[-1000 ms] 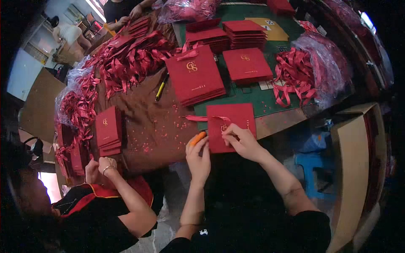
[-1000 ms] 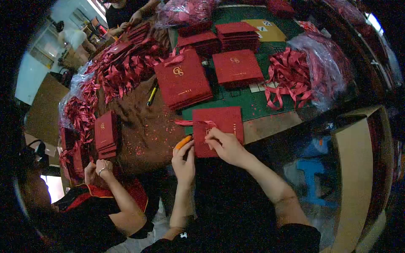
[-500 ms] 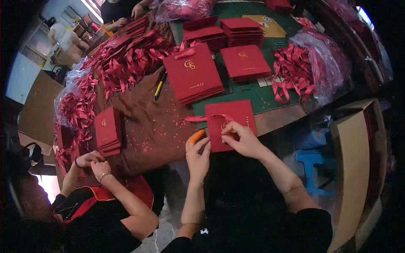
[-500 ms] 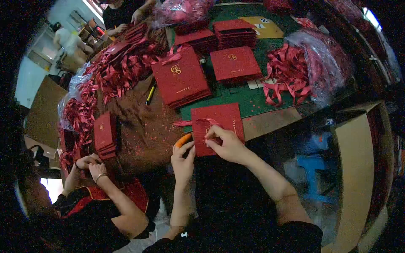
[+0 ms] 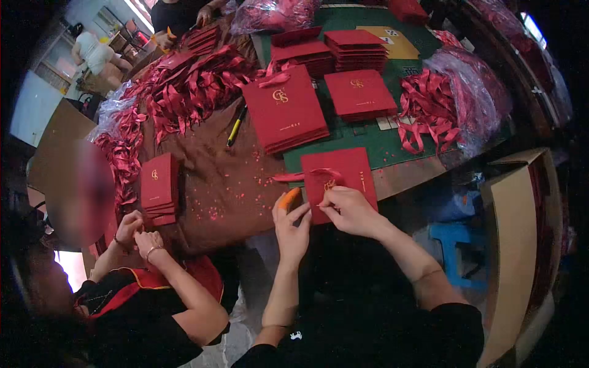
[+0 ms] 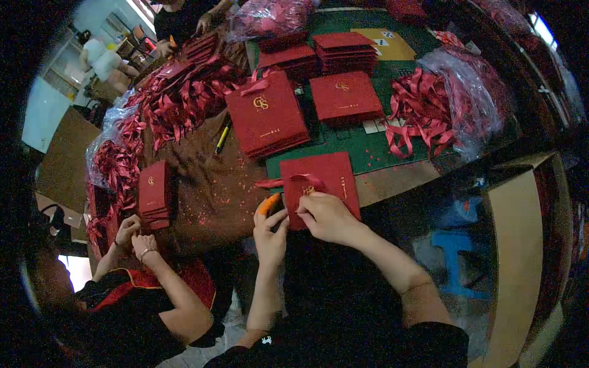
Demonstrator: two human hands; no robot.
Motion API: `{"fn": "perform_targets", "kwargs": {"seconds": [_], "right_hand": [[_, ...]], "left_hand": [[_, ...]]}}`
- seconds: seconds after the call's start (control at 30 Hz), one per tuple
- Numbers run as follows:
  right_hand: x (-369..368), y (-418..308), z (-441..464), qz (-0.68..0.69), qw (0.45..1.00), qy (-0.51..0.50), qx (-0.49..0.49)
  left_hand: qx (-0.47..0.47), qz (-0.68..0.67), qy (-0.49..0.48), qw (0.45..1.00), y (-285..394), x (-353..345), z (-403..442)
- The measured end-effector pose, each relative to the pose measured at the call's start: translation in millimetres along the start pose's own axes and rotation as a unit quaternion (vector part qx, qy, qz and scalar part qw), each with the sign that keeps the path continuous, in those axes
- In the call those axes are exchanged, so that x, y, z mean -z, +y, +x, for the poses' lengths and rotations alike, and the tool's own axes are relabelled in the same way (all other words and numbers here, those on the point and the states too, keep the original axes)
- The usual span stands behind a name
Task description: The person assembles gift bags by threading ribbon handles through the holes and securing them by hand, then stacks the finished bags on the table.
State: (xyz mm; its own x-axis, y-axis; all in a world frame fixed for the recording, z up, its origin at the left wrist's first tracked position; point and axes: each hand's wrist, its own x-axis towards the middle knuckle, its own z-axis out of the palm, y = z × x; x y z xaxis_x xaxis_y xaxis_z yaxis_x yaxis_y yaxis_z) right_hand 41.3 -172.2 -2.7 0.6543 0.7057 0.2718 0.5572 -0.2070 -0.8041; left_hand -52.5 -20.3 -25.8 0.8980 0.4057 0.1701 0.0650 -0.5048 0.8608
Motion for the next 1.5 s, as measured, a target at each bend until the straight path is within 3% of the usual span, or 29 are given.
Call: {"fn": "perform_targets", "kwargs": {"seconds": [0.13, 0.2, 0.27, 0.4, 0.57, 0.63, 0.73, 0.77, 0.83, 0.97, 1.0, 1.07, 1.17, 1.2, 1.27, 1.3, 1.4, 1.5], "right_hand": [[6, -2, 7, -0.039, 0.998, -0.057, -0.014], [10, -2, 12, -0.04, 0.996, -0.082, -0.022], [19, -7, 19, -0.051, 0.988, -0.139, -0.048], [28, -14, 29, 0.022, 0.963, -0.196, -0.181], [23, -5, 26, 0.054, 0.969, -0.185, -0.156], [22, -7, 22, 0.082, 0.965, -0.153, -0.195], [19, 4, 10, -0.034, 0.992, -0.117, -0.04], [26, -3, 10, -0.019, 0.992, -0.125, -0.021], [30, 3, 3, -0.007, 0.99, -0.132, -0.052], [38, 4, 1, -0.022, 0.988, -0.152, -0.025], [41, 1, -1, -0.026, 0.989, -0.145, -0.031], [46, -3, 0, -0.067, 0.988, -0.106, 0.088], [51, -6, -6, -0.02, 0.988, 0.098, 0.12], [50, 3, -14, -0.004, 0.976, 0.186, 0.117], [30, 22, -14, 0.236, 0.917, 0.319, -0.036], [27, 34, -12, 0.206, 0.922, 0.299, -0.133], [27, 41, -11, 0.24, 0.928, 0.268, -0.096], [25, 47, -13, 0.241, 0.926, 0.265, -0.116]], "left_hand": [[-0.001, 0.003, 0.014, 1.0, 1, -4, -3], [-0.084, 0.072, 0.031, 0.993, -3, -5, -7], [-0.054, 0.11, 0.018, 0.992, 3, -6, -11], [-0.099, 0.078, 0.058, 0.99, 11, -7, -15], [-0.137, 0.133, 0.047, 0.981, 17, -7, -14], [-0.16, 0.157, 0.054, 0.973, 13, -9, -10], [-0.191, 0.071, 0.004, 0.979, -4, -11, 6], [-0.163, 0.109, -0.009, 0.981, -1, -13, 4], [-0.174, 0.071, -0.027, 0.982, 5, -16, 5], [-0.183, 0.109, -0.033, 0.976, 6, -24, 0], [-0.188, 0.104, -0.04, 0.976, 10, -23, -2], [-0.214, 0.182, -0.019, 0.96, 20, -18, -4], [-0.228, 0.175, -0.001, 0.958, 16, -21, -11], [-0.229, 0.177, 0.011, 0.957, 17, -22, -11], [-0.245, 0.17, 0.004, 0.954, 23, -23, -11], [-0.251, 0.159, -0.004, 0.955, 24, -25, -12], [-0.258, 0.177, -0.069, 0.947, 24, -14, -7], [-0.295, 0.178, -0.066, 0.936, 27, -6, -2]]}}
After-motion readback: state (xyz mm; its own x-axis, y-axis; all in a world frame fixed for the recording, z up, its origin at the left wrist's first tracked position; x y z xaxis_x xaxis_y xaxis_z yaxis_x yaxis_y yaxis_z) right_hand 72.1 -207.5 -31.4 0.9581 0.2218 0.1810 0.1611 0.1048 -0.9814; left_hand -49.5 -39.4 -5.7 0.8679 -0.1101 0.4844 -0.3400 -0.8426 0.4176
